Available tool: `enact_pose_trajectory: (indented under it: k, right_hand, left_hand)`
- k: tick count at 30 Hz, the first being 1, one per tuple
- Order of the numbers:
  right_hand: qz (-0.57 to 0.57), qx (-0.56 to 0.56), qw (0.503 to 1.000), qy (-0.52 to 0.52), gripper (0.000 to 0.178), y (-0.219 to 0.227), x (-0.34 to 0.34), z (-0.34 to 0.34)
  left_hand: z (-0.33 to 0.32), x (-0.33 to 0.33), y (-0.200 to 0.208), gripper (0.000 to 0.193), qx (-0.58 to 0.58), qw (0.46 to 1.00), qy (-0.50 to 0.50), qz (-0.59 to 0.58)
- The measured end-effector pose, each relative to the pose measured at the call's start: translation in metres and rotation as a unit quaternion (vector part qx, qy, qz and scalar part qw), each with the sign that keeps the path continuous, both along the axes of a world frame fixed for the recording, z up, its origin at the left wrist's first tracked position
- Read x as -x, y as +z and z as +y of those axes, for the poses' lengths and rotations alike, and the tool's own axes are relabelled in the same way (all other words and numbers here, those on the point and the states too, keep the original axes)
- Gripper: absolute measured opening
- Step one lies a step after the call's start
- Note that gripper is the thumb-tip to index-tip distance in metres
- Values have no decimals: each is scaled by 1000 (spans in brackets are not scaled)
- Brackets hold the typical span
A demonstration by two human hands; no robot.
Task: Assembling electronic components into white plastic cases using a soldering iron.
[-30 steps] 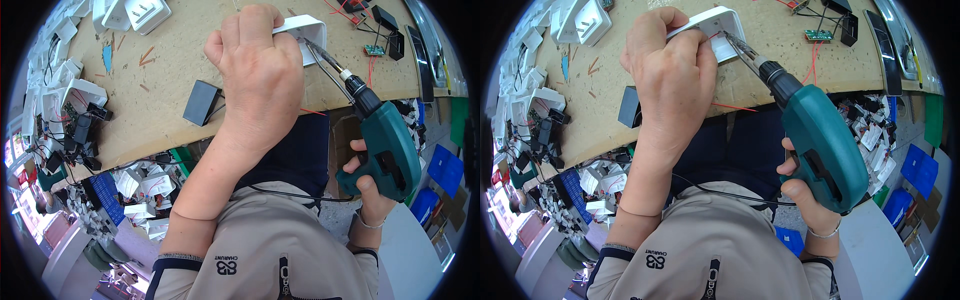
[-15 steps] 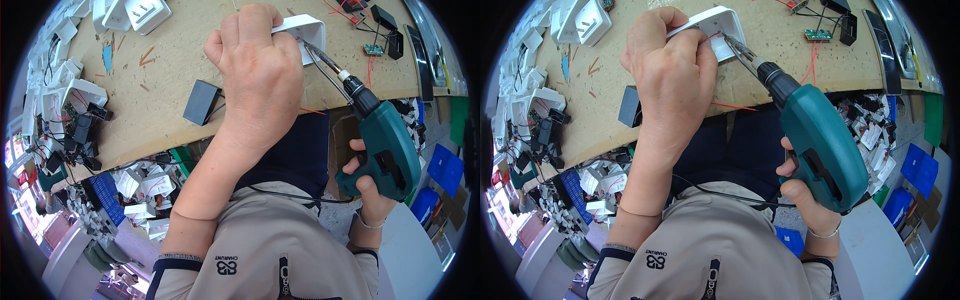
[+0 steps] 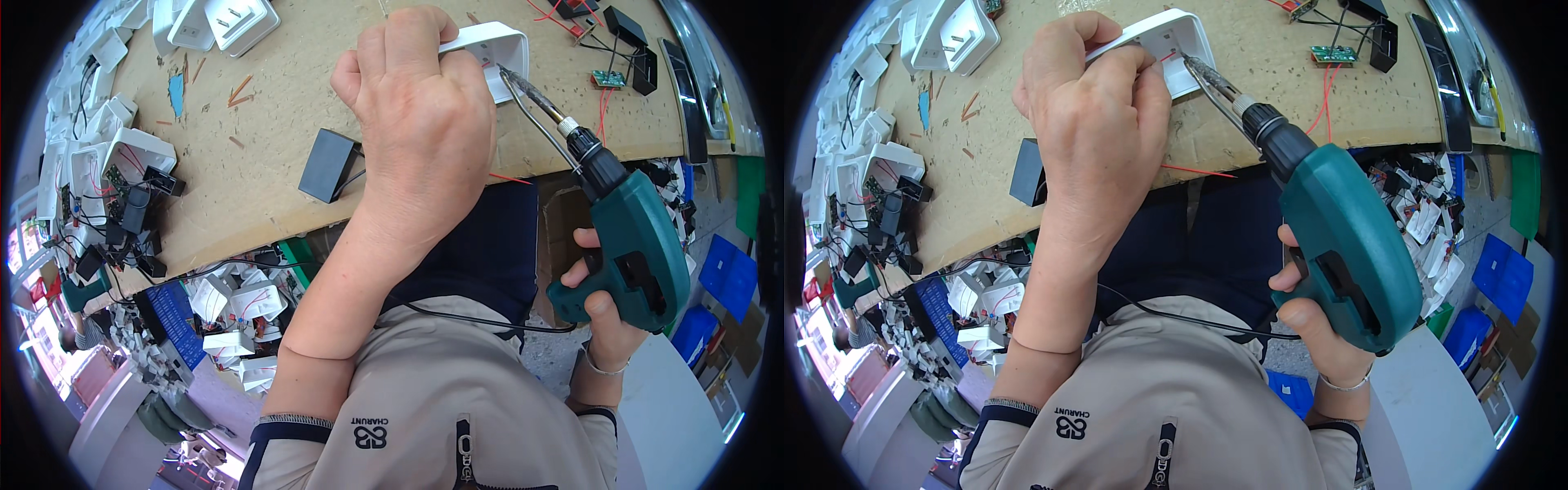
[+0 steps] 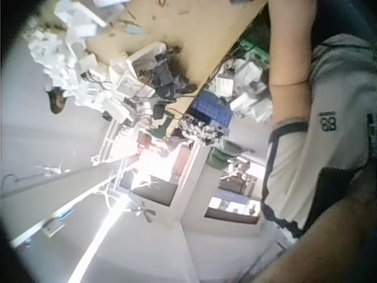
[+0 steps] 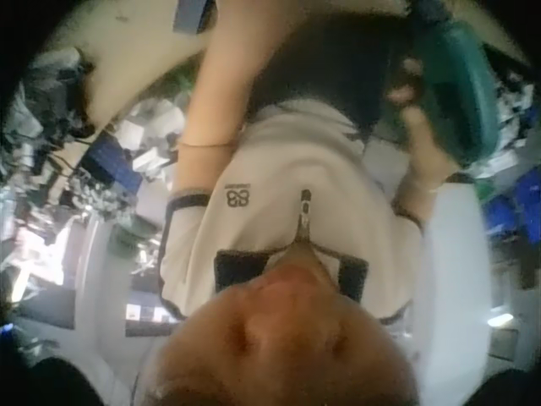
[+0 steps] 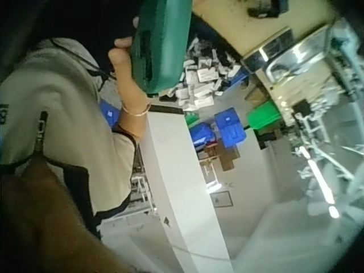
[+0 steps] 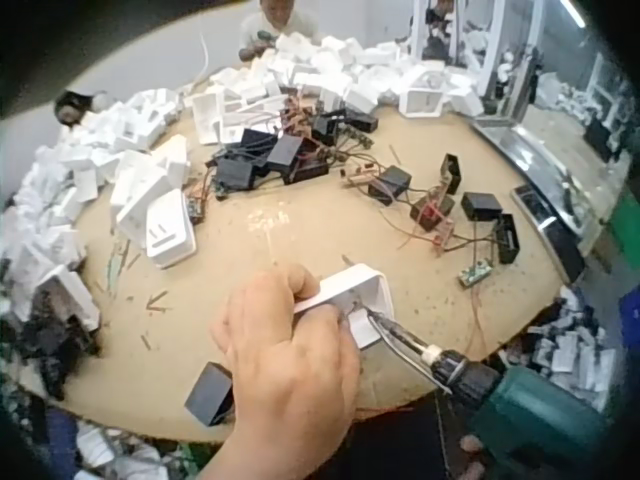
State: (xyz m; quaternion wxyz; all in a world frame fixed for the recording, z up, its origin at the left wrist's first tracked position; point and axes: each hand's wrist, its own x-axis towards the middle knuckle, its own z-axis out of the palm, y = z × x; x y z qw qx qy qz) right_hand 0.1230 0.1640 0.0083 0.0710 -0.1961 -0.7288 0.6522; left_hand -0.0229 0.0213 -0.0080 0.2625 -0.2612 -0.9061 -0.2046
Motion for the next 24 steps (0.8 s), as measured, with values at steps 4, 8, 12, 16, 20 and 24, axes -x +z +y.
enact_pose_trajectory:
  k: [4,8,12,16,20,24]
  right_hand:
    - [8,-4,1000,9,73,-1,0,1]
    - [1,-3,1000,1,71,-1,1,0]
    - [-8,0,1000,14,70,-4,0,1]
    - [-25,7,999,26,68,-2,-1,1]
    - [-28,16,999,27,67,-3,-1,0]
    - [-26,9,999,31,65,-5,1,-1]
  left_hand:
    - [0,0,1,8,-2,1000,-1,-2]
    - [0,0,1,8,-4,1000,-2,-5]
    - [1,1,1,8,-6,1000,-2,-8]
    - [1,0,1,8,-8,1000,-2,-12]
    - [-1,1,2,8,-11,1000,-2,-15]
    - [0,0,1,8,-15,1000,-2,-17]
